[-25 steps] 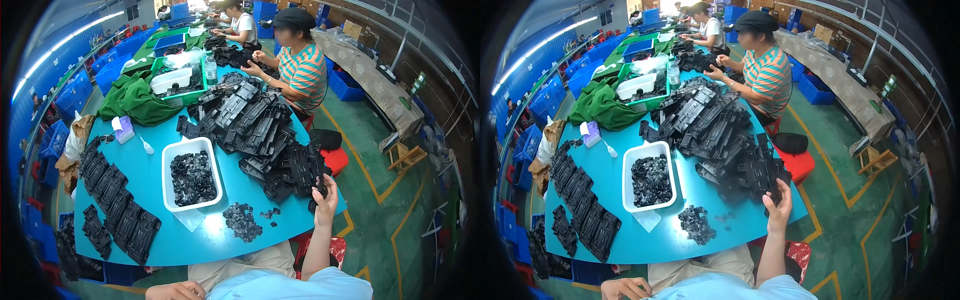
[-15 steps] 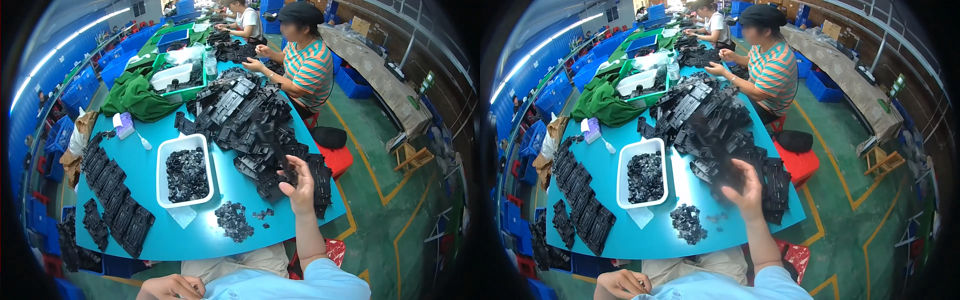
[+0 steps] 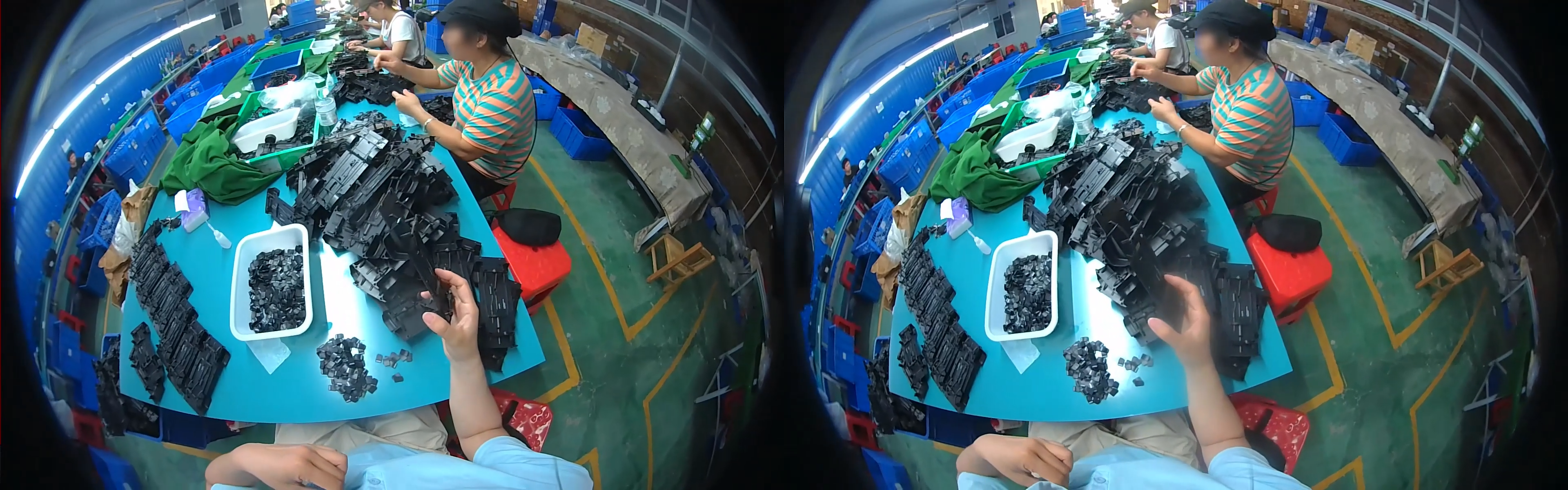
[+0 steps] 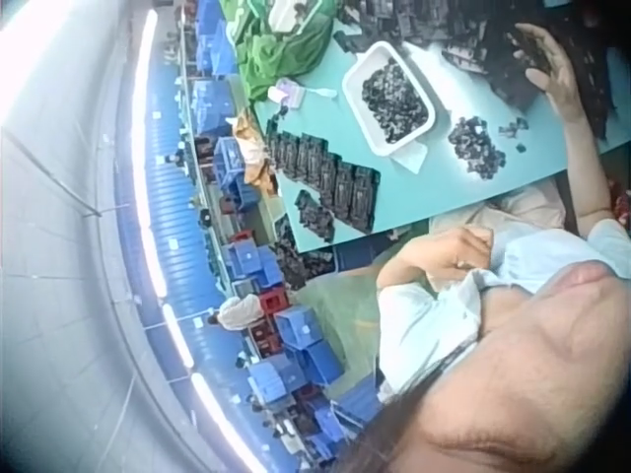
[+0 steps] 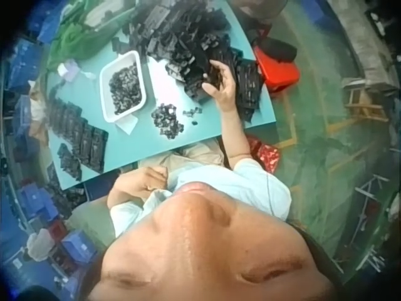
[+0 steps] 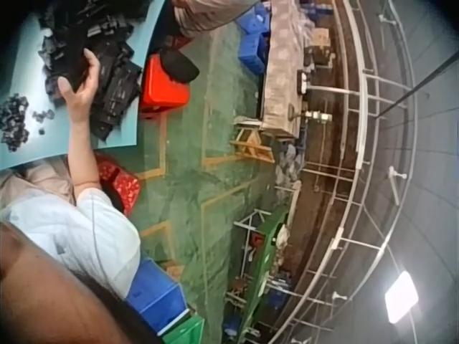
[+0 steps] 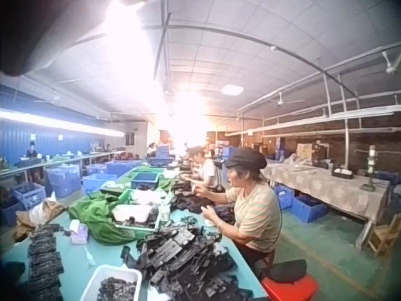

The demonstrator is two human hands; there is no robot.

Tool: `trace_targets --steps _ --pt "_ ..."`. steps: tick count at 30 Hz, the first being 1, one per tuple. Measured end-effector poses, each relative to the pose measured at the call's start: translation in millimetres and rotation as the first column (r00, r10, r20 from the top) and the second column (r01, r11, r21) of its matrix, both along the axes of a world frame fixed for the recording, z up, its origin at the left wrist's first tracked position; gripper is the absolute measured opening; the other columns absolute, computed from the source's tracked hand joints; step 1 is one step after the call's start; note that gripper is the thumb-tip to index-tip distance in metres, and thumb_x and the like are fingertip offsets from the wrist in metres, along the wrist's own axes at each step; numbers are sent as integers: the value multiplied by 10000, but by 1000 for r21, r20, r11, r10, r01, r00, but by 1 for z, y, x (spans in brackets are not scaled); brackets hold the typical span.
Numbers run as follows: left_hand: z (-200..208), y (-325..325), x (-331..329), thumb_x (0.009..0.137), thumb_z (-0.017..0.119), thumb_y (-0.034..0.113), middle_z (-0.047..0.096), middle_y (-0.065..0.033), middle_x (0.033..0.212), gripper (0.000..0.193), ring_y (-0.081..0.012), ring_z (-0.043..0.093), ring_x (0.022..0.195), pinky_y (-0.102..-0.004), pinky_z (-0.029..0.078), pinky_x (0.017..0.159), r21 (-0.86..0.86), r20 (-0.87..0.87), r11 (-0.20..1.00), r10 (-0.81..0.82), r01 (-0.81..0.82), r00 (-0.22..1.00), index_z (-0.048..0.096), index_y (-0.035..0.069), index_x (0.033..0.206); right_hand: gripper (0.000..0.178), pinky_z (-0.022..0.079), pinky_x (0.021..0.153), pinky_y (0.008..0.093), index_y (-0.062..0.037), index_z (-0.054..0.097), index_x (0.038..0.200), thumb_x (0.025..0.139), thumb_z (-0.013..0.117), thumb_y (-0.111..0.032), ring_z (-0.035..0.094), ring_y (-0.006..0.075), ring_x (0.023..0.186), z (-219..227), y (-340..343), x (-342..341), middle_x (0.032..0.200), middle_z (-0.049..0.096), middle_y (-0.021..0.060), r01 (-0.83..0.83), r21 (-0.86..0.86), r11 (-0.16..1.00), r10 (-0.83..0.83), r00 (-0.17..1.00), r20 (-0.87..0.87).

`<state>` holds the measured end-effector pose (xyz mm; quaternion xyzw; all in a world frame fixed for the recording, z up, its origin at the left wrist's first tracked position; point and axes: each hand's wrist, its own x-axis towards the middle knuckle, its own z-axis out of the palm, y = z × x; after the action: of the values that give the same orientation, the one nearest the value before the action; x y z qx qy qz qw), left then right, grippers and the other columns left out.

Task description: The person repeatedly picks up plastic toy car chassis and attaches small black plastic pieces onto them by hand.

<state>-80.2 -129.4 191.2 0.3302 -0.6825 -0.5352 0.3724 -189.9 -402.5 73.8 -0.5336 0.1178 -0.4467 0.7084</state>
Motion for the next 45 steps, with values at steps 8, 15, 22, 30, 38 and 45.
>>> trace_targets --steps 8,15,22,30,38,45 --pt "-17 -6 -30 918 613 252 523 -83 695 296 -266 534 744 -383 438 666 -99 38 989 114 -110 993 597 9 750 741 433 919 258 -2 472 1313 692 813 -219 547 123 999 -5 -1 3 1156 533 58 -17 6 1000 17 1000 -26" --pt "-50 1 -22 771 657 -43 623 -110 912 128 -185 539 770 -297 456 670 -384 -345 279 841 -880 417 613 56 841 747 436 914 268 -3 467 1316 694 807 -239 551 126 987 -12 -2 10 1148 530 55 -22 -26 999 21 1000 -6" --pt "-75 11 -8 883 598 18 646 -119 943 228 -160 629 844 -291 497 755 140 -253 323 926 -936 282 584 -30 1106 782 431 917 268 1 449 1333 688 817 -245 554 131 993 1 9 7 1151 534 56 -83 -50 995 83 997 -11" --pt "-105 9 13 936 392 569 543 -291 1258 746 -413 589 1072 -488 508 859 637 -664 763 617 -113 423 399 -3 1415 814 375 998 334 15 482 1305 605 856 -162 485 211 1163 24 47 -12 1258 485 127 -450 -477 755 383 893 -236" --pt "-153 26 -2 822 491 706 261 -265 1516 954 -578 250 1343 -658 408 955 437 -895 750 305 497 327 308 45 1485 811 355 1053 454 -63 437 1380 670 814 -174 428 340 1240 18 102 -44 1342 474 150 -692 -595 409 473 718 -510" --pt "-169 83 13 693 694 254 379 -318 1404 973 -511 467 1228 -531 510 861 547 -794 804 412 231 448 190 -44 1470 684 363 1052 412 -55 504 1314 734 814 -241 462 289 1262 -18 131 -89 1362 497 144 -392 -434 811 215 890 -403"
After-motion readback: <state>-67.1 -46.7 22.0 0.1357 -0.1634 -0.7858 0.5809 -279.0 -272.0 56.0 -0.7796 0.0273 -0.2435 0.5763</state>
